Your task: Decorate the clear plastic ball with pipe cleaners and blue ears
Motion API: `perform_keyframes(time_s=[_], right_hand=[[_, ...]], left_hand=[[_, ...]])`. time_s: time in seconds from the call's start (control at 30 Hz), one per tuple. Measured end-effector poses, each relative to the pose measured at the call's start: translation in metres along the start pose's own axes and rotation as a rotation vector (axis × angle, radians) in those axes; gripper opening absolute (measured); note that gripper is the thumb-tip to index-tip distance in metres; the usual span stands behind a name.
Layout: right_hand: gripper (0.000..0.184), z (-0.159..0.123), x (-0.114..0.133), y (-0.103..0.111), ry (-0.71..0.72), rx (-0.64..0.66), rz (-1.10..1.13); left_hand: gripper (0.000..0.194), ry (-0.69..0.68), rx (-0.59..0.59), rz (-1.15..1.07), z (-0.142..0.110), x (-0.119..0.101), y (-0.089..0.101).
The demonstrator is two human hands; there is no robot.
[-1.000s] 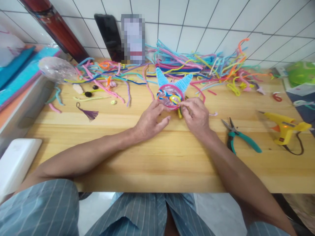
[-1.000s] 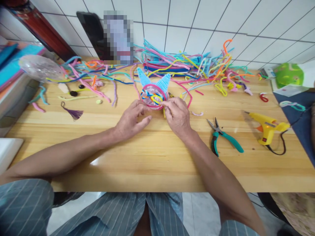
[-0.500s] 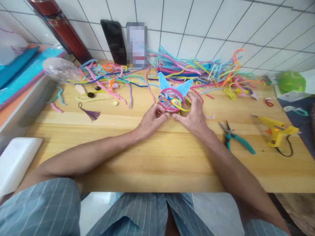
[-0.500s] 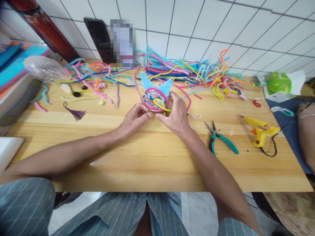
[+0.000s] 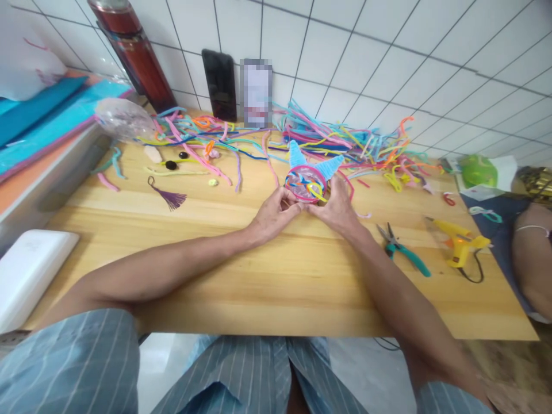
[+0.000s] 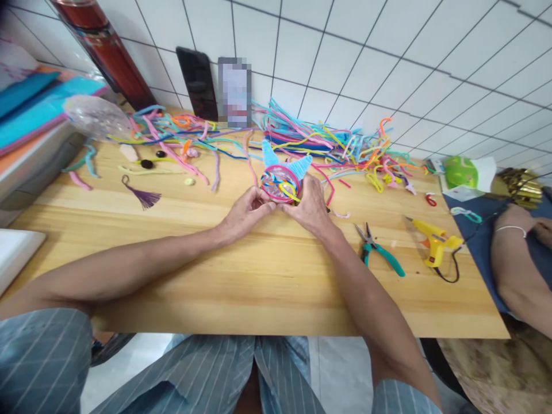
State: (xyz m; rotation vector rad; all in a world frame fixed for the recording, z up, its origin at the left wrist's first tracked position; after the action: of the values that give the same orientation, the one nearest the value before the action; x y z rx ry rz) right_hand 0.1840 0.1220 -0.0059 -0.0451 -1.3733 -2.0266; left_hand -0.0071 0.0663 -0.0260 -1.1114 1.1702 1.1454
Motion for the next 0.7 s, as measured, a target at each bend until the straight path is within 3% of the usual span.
perform_keyframes(time_s=[0.27,0.53,0.63,0.7], right_hand=[[0.073,0.002,-0.005,-0.008,-0.026,0.008,-0.009],[0.080,0.003,0.007,-0.004,-0.078,-0.015,0.081],[0.081,0.001,0.011,0.007,-0.101,-0.070,0.086],[0.080,0.000,0.017,0.019,-0.091,-0.126,0.052]], left_hand=[[0.023,-0.020,-0.010,-0.002,0.002,-0.001,0.000],[0.025,-0.053,-0.022,0.032,0.001,-0.007,0.003],[0.036,-0.115,-0.125,0.081,0.000,-0.013,0.013],[0.058,-0.154,-0.203,0.087,0.001,-0.018,0.022]])
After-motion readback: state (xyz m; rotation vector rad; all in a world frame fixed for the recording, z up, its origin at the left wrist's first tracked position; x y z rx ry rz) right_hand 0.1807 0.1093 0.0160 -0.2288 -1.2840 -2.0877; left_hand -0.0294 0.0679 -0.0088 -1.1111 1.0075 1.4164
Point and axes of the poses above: each hand's wrist, its own z-axis towards the middle knuckle, its own y-axis out of the back of the hand, x = y × z, the point moved 9 cm from there along z, towards the middle knuckle, and after that the axes turned 3 degrees about -z, right-handed, at the moved point
